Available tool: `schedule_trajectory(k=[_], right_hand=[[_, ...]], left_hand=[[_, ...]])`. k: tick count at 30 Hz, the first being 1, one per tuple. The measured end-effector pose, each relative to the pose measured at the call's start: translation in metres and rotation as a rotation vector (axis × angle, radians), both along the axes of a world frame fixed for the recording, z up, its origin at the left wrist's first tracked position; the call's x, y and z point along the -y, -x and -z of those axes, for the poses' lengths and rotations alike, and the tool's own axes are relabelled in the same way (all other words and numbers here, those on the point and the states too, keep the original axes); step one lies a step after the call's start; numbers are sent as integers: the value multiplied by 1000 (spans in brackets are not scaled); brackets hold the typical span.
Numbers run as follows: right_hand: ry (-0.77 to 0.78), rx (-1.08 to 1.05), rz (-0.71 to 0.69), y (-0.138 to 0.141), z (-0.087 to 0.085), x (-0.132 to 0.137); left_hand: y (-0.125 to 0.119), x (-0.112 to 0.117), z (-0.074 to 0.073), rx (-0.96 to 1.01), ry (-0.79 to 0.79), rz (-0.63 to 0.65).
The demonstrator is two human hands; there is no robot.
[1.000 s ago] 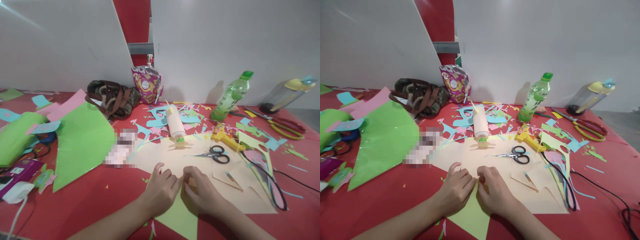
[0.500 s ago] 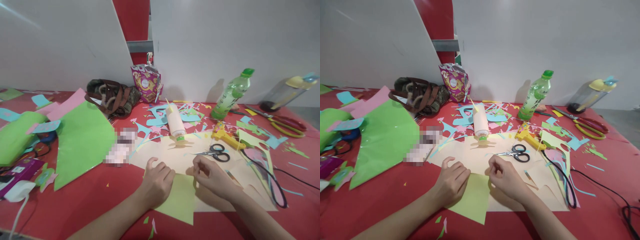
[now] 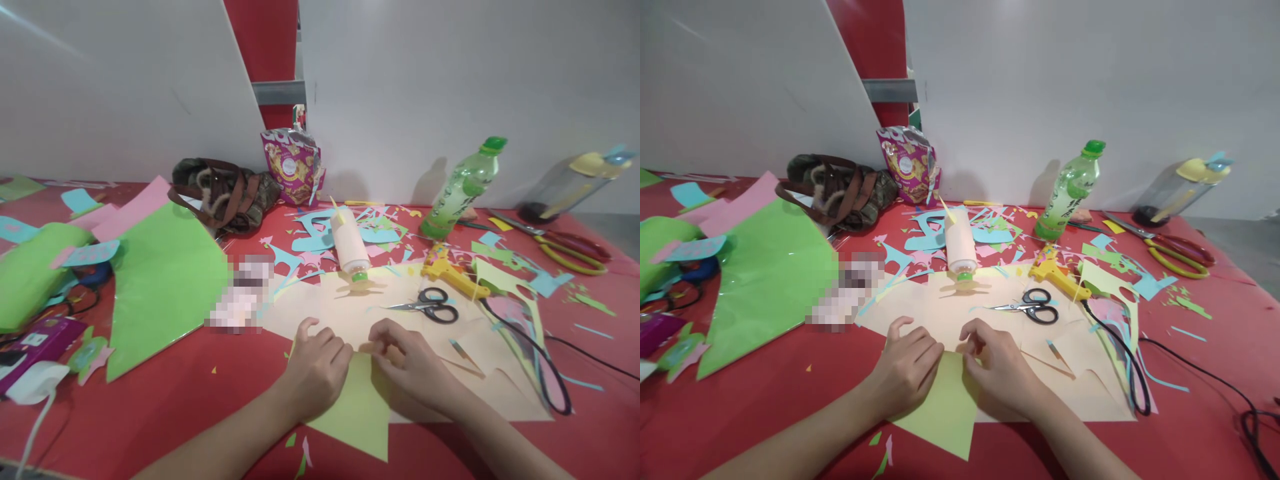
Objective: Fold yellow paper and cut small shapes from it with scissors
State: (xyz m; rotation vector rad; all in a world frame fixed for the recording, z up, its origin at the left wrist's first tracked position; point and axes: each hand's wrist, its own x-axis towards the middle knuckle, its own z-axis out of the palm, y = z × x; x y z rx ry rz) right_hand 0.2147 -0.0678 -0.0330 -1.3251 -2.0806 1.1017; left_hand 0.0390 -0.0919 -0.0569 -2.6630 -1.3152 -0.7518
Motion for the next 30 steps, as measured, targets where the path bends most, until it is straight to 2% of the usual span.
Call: schedule_trajectory(k=[5,15,17,19,21,23,26,30], right_hand=[[68,-54,7,-3,3,-3],[421,-253,82,-18,3,-17],[376,-256,134,-21,4,-19],[236,-235,198,-19,4,-18],[64,-182,197,-13,3,-13],[-43,-93,61,-5,3,-5],[-126,-11,-81,8,4,6],[-164,30,-66,14,8,14]], left_hand=[[0,-1,1,-6,-7,5],[4,-2,-2,68,-26,-28],[6,-4,-1,90,-37,-66],[7,-5,-1,89,-29,-77],[6,-4,-1,71,-11,-53],[2,-2,-1,46,-6,-14],[-4,2,-1,19,-27,36],[-7,4,1,16,-28,43]])
